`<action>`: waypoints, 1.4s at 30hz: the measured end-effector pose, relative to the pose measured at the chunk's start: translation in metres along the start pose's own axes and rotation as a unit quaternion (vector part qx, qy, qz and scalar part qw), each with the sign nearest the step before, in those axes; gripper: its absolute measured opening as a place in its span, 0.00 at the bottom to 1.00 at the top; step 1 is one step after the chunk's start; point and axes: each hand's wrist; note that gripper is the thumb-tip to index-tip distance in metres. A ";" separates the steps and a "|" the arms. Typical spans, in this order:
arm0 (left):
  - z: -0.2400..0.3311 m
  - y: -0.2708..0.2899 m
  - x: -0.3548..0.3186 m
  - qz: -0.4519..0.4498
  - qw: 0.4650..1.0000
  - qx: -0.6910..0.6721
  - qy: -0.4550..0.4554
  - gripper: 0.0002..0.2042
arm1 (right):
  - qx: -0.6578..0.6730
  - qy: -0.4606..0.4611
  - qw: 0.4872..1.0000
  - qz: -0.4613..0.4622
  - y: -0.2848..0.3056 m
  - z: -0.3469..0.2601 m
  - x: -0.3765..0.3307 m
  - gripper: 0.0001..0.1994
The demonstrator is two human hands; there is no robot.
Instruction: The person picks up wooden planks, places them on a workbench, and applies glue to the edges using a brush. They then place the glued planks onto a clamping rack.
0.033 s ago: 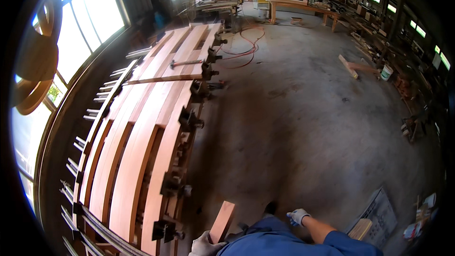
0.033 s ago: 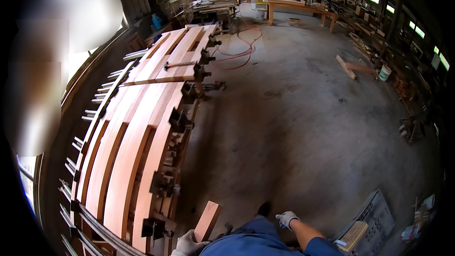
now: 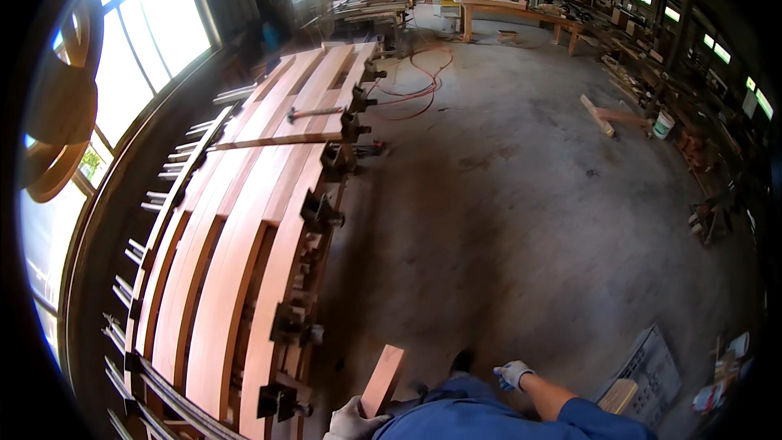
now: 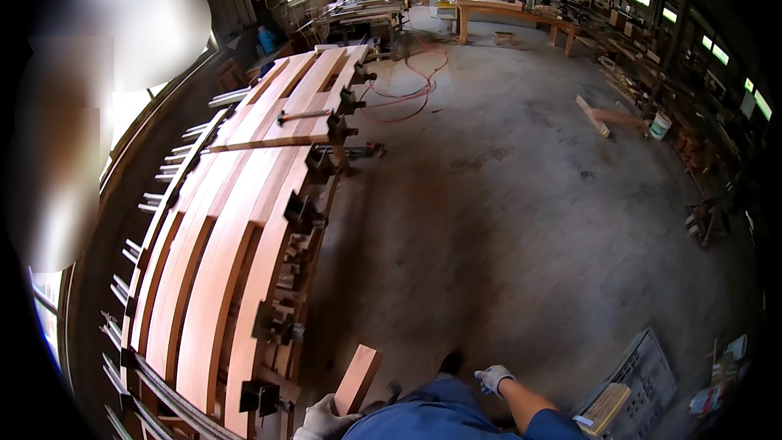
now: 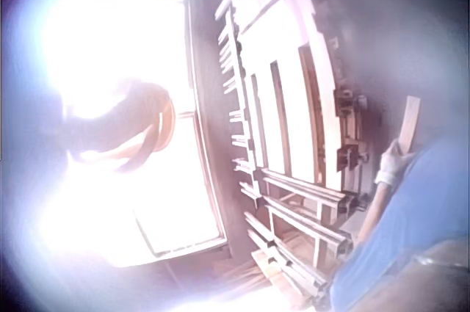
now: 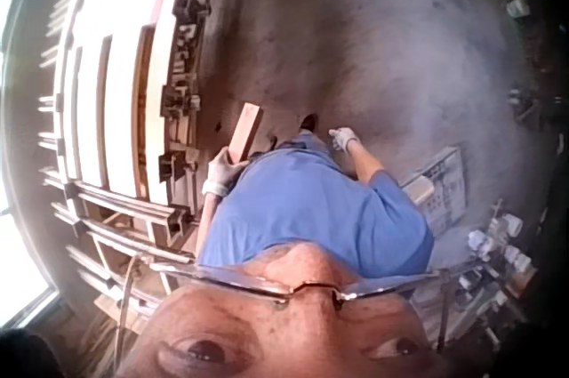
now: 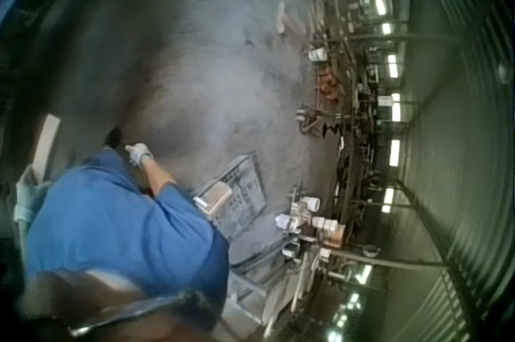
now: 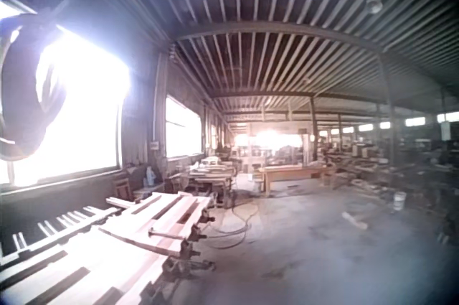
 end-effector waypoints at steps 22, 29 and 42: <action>0.104 -0.082 0.507 -0.229 0.963 0.142 -0.027 0.29 | 0.237 -0.129 0.963 -0.006 0.226 -0.134 0.111 0.18; 0.232 -0.110 0.730 -0.238 0.940 0.137 -0.201 0.33 | 0.212 -0.152 0.965 0.001 0.292 -0.240 0.095 0.19; 0.141 -0.200 1.003 -0.255 0.934 0.235 0.081 0.41 | -0.086 -0.094 0.992 -0.005 0.461 -0.377 0.272 0.26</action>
Point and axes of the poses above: each hand's wrist, its own x-axis towards the middle knuckle, its own y-axis out of the back of the hand, z = x × y, and after that the axes turned 14 degrees about -y, right-handed
